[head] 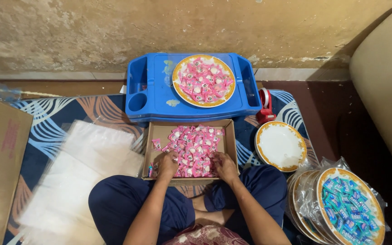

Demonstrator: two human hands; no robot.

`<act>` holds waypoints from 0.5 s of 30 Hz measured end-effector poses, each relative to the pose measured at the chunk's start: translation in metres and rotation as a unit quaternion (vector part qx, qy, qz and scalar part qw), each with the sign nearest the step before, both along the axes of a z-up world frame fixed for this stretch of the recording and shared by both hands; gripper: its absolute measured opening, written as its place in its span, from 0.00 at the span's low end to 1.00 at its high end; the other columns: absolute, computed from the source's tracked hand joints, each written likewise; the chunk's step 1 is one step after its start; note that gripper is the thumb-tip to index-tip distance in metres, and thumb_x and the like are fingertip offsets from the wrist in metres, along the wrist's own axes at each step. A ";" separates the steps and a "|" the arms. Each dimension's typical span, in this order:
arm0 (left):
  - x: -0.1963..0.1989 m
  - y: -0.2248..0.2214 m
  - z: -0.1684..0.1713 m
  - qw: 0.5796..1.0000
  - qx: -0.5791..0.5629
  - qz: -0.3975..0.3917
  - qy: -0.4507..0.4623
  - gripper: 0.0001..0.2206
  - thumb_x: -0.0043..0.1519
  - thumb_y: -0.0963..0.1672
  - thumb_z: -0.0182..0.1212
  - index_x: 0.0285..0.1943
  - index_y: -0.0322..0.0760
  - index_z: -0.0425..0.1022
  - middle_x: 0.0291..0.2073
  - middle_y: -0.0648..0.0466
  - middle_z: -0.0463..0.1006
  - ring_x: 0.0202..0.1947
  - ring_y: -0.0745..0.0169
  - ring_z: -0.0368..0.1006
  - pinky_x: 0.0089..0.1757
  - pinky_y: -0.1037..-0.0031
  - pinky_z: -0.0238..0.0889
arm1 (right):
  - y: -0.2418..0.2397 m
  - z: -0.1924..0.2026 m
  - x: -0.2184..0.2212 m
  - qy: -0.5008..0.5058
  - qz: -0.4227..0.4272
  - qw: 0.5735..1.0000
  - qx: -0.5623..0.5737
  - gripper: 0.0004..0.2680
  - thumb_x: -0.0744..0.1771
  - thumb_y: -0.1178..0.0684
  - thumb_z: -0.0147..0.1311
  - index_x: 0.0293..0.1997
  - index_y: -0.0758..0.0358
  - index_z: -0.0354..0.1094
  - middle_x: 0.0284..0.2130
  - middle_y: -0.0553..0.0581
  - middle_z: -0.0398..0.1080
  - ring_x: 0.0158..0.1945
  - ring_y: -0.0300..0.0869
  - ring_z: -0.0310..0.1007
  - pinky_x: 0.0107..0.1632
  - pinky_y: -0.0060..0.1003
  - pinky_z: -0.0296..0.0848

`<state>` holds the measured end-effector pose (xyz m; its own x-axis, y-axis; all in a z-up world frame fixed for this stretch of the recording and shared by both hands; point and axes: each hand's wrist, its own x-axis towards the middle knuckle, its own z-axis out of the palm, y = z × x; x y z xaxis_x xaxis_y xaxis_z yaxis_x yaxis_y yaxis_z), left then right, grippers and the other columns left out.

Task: The person is sorting and arranging small pink packets of food into boxes and onto plates for packaging.

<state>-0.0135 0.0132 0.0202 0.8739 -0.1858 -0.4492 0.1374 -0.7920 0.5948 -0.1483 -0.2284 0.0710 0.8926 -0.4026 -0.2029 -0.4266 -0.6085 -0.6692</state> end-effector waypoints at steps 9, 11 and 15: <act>0.011 0.008 0.008 0.993 -0.072 0.036 -0.090 0.12 0.59 0.40 0.55 0.43 0.49 0.83 0.39 0.51 0.86 0.49 0.46 0.80 0.50 0.59 0.72 | 0.006 0.016 0.011 0.008 -0.079 0.988 0.133 0.13 0.66 0.54 0.51 0.51 0.36 0.75 0.33 0.54 0.80 0.31 0.47 0.82 0.40 0.39 0.80; -0.003 0.007 0.081 0.990 -0.089 0.041 -0.098 0.11 0.58 0.40 0.56 0.43 0.49 0.83 0.38 0.50 0.86 0.49 0.46 0.80 0.50 0.59 0.71 | -0.004 0.030 0.021 -0.027 -0.094 0.983 0.157 0.12 0.65 0.56 0.51 0.49 0.43 0.76 0.34 0.57 0.80 0.34 0.51 0.81 0.41 0.43 0.79; -0.012 -0.007 0.239 0.976 -0.167 0.051 -0.133 0.12 0.62 0.43 0.53 0.47 0.36 0.80 0.44 0.38 0.82 0.53 0.33 0.75 0.53 0.48 0.67 | -0.015 0.146 0.048 -0.171 -0.088 0.954 0.231 0.13 0.61 0.63 0.46 0.45 0.65 0.76 0.31 0.71 0.76 0.34 0.55 0.77 0.40 0.50 0.75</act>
<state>-0.0258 0.0059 0.2596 0.9729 -0.1892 -0.1332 0.0109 -0.5376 0.8432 -0.1003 -0.2432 0.2173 0.8651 -0.4905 -0.1047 -0.2044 -0.1541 -0.9667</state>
